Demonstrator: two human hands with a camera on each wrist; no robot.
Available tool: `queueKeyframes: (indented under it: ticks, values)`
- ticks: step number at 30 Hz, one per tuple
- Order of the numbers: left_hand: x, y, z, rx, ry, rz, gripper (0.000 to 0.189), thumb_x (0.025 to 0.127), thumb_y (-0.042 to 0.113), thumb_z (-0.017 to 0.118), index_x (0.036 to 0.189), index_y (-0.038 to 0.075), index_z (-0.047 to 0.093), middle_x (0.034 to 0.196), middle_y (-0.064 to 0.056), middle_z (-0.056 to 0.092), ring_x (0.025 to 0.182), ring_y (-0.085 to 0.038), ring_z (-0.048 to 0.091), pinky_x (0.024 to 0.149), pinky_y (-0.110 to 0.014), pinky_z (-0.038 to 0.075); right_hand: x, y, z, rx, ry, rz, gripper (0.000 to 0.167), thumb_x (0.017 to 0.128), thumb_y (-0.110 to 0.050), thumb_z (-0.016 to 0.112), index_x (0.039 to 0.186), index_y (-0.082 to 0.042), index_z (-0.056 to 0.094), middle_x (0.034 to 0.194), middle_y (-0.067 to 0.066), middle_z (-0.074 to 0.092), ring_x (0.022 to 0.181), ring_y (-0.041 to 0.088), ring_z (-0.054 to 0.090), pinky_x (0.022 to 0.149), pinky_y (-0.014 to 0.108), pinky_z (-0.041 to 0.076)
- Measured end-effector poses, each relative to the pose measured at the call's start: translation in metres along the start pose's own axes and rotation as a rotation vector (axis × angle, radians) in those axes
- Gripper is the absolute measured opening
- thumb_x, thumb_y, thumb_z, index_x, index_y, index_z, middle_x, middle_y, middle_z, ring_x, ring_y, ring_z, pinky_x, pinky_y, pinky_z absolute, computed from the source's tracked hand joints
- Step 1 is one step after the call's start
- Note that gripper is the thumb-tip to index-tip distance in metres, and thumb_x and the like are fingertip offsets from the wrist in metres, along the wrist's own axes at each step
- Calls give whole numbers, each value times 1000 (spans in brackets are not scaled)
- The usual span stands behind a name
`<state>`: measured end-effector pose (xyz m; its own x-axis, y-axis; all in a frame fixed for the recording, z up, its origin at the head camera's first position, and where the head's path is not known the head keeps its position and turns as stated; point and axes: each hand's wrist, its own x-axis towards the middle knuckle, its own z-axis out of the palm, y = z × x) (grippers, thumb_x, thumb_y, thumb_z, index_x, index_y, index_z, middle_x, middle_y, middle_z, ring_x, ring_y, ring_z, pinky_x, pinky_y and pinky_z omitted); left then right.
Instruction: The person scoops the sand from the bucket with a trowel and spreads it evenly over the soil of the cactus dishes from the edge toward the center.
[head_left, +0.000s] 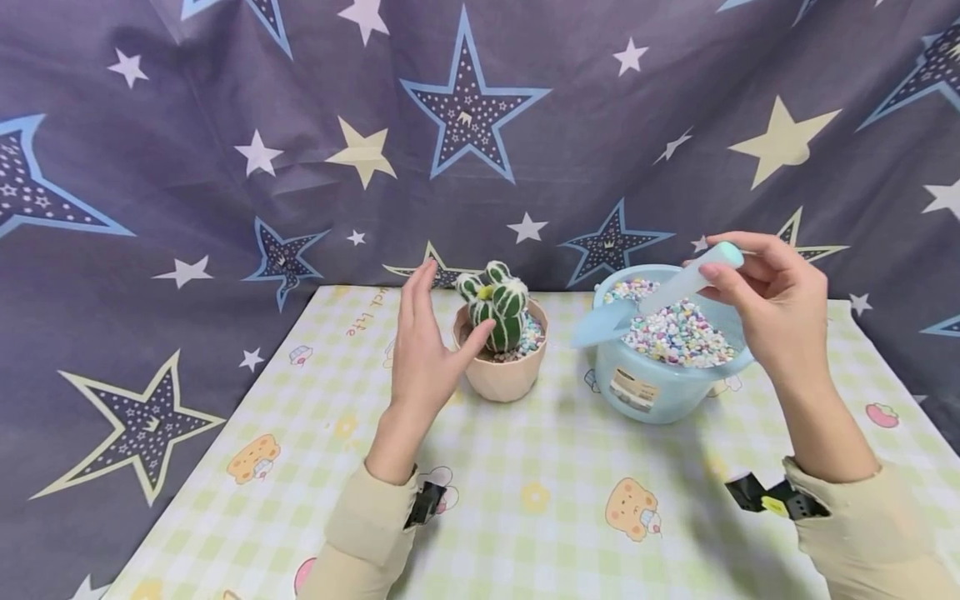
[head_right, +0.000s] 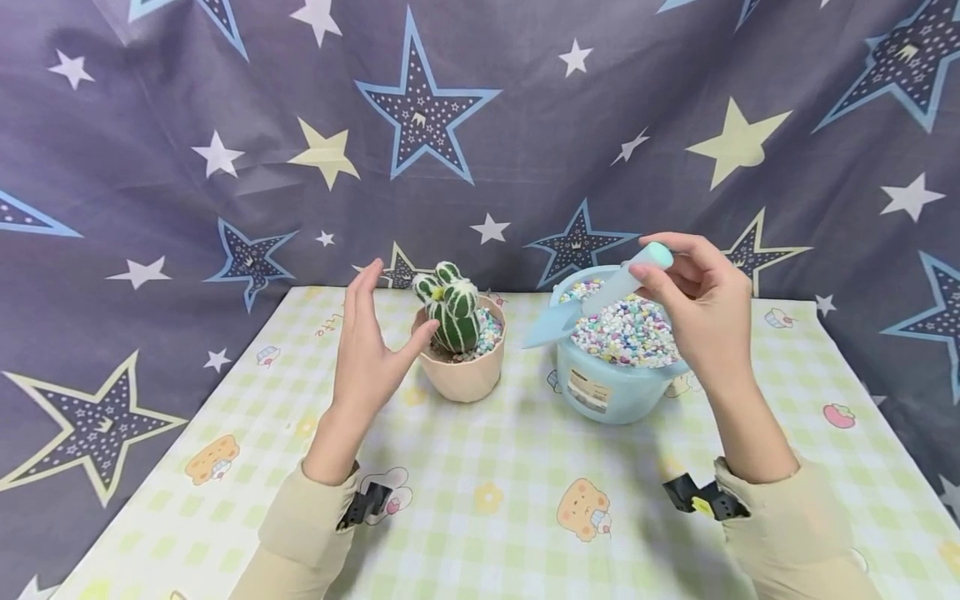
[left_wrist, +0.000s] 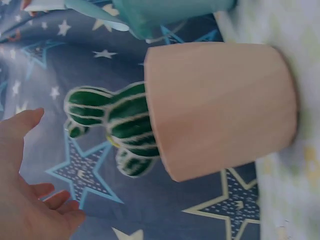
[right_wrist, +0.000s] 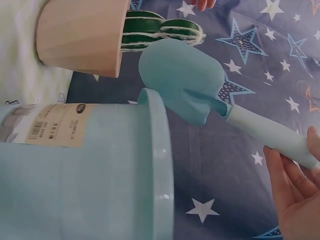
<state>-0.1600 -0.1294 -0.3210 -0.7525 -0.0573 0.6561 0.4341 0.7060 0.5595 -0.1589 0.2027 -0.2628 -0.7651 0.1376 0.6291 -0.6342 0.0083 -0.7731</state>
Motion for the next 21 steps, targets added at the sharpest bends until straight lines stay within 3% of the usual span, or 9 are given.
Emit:
queueKeyframes:
  ticks: [8, 14, 21]
  values:
    - [4, 18, -1, -112, 72, 171, 81, 85, 30, 78, 151, 5, 38, 156, -10, 39, 145, -23, 39, 116, -42, 42, 0, -13, -12, 152, 51, -30, 30, 83, 14, 70, 113, 16, 66, 87, 7, 78, 75, 13, 76, 69, 23, 61]
    - [6, 27, 4, -174, 70, 223, 75, 84, 23, 79, 148, 7, 44, 152, -9, 46, 143, -23, 43, 107, -41, 50, -1, -19, -19, 227, 68, -109, 30, 84, 20, 64, 113, 25, 58, 89, 15, 78, 80, 21, 77, 68, 26, 62]
    - [7, 37, 12, -208, 48, 281, 71, 82, 23, 80, 144, 6, 49, 149, -10, 50, 144, -20, 42, 121, -33, 36, -3, -23, -31, 271, 120, -113, 32, 83, 22, 64, 113, 27, 56, 90, 18, 77, 79, 23, 77, 67, 27, 63]
